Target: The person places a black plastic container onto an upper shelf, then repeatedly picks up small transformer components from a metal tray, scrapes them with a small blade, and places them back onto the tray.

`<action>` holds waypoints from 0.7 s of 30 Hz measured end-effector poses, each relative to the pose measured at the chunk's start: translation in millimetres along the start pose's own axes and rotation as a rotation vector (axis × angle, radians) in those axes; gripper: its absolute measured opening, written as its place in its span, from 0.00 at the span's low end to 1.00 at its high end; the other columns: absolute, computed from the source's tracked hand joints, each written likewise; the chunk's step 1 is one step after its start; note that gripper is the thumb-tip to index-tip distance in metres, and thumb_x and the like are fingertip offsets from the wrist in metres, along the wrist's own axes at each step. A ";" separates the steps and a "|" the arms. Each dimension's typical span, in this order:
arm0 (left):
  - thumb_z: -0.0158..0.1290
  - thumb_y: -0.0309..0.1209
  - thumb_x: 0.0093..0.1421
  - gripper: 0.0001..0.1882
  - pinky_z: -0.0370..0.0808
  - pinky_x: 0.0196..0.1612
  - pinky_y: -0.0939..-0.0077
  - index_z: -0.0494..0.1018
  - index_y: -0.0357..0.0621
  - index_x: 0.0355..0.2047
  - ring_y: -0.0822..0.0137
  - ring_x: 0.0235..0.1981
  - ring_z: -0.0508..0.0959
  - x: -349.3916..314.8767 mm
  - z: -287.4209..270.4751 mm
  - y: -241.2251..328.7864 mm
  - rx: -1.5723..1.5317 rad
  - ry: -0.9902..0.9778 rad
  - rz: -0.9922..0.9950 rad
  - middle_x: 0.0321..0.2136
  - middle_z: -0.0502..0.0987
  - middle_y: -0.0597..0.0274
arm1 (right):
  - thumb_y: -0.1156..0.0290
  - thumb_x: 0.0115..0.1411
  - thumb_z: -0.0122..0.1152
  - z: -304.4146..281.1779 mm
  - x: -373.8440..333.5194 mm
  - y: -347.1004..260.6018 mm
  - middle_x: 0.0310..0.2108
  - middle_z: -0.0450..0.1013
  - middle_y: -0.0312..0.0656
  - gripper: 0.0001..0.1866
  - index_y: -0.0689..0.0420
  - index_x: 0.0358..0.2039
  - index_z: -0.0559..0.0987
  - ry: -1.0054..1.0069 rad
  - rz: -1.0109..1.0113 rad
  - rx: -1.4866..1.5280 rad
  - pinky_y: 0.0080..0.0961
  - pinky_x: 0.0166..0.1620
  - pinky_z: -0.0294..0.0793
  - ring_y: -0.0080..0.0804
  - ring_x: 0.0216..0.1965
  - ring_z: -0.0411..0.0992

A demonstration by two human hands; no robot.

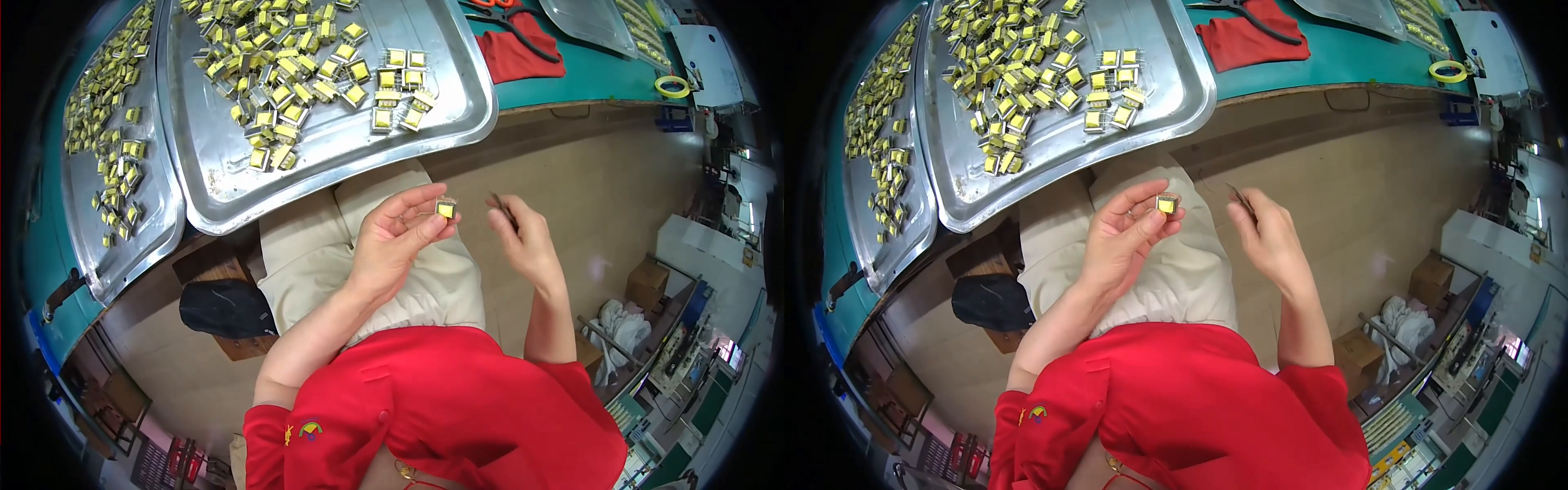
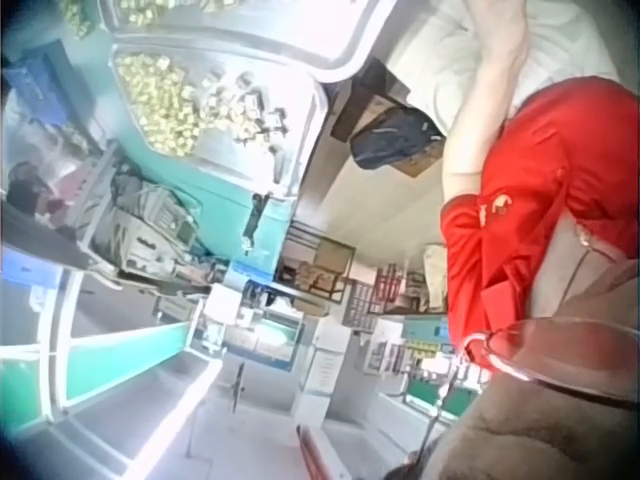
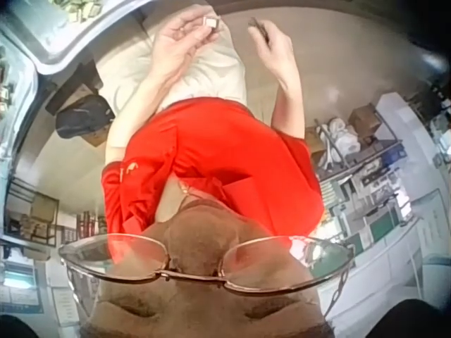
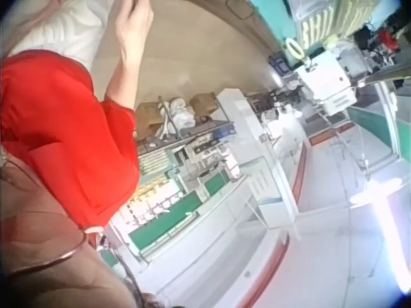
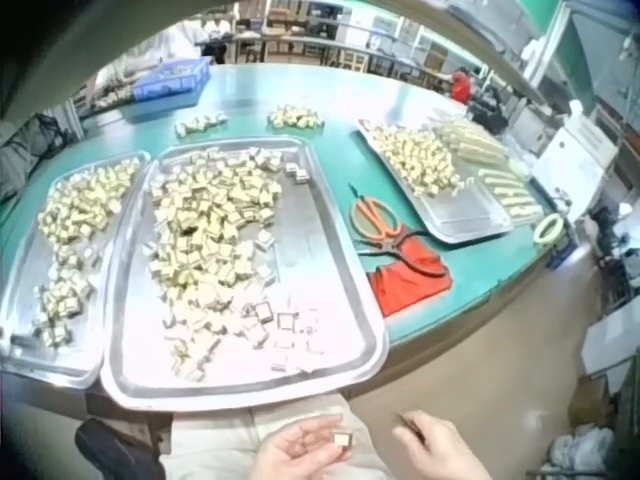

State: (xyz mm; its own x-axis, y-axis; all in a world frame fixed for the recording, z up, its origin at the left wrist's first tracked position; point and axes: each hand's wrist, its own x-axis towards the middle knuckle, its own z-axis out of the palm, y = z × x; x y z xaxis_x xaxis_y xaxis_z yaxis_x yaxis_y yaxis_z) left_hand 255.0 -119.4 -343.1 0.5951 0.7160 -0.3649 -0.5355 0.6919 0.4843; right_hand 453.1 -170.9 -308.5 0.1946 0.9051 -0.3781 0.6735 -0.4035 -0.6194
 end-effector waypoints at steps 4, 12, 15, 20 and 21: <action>0.51 0.20 0.58 0.18 0.75 0.45 0.76 0.67 0.35 0.50 0.69 0.41 0.77 0.2 0.2 -3.2 0.018 -0.003 -0.011 0.40 0.76 0.58 | 0.71 0.60 0.54 4.4 -1.7 -15.4 0.21 0.70 0.39 0.09 0.65 0.35 0.74 0.288 -0.258 0.105 0.19 0.25 0.64 0.23 0.20 0.64; 0.52 0.19 0.57 0.17 0.77 0.44 0.75 0.69 0.35 0.48 0.68 0.40 0.77 -2.1 -1.0 -7.3 0.131 -0.019 0.054 0.40 0.77 0.58 | 0.63 0.59 0.56 4.8 0.3 -37.1 0.20 0.68 0.41 0.13 0.60 0.26 0.72 0.290 -0.531 -0.284 0.28 0.21 0.65 0.38 0.18 0.66; 0.52 0.18 0.56 0.17 0.77 0.44 0.76 0.69 0.35 0.47 0.69 0.40 0.78 -2.3 -1.4 -7.3 0.144 -0.028 0.065 0.39 0.77 0.57 | 0.60 0.58 0.57 8.5 2.0 -36.8 0.19 0.67 0.40 0.15 0.59 0.25 0.72 0.314 -0.577 -0.315 0.29 0.20 0.64 0.38 0.17 0.66; 0.55 0.19 0.55 0.17 0.74 0.43 0.81 0.70 0.35 0.46 0.73 0.38 0.77 -2.8 0.8 -5.8 0.172 -0.013 0.082 0.36 0.77 0.60 | 0.59 0.57 0.57 8.6 -0.1 -38.5 0.18 0.66 0.40 0.15 0.57 0.23 0.72 0.299 -0.535 -0.394 0.30 0.19 0.62 0.39 0.17 0.65; 0.55 0.19 0.55 0.17 0.74 0.43 0.81 0.70 0.35 0.46 0.73 0.38 0.77 -3.0 0.7 -5.7 0.171 -0.013 0.081 0.36 0.77 0.60 | 0.59 0.57 0.57 8.3 -0.7 -39.2 0.18 0.66 0.40 0.15 0.57 0.23 0.72 0.299 -0.534 -0.395 0.30 0.19 0.62 0.39 0.17 0.65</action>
State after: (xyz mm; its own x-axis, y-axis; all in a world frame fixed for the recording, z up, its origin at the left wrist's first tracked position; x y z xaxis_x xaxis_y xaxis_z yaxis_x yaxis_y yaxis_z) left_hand 256.7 -125.6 -344.2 0.5622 0.7670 -0.3093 -0.4730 0.6051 0.6404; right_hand 420.7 -156.8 -289.6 -0.0838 0.9859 0.1451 0.9271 0.1305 -0.3513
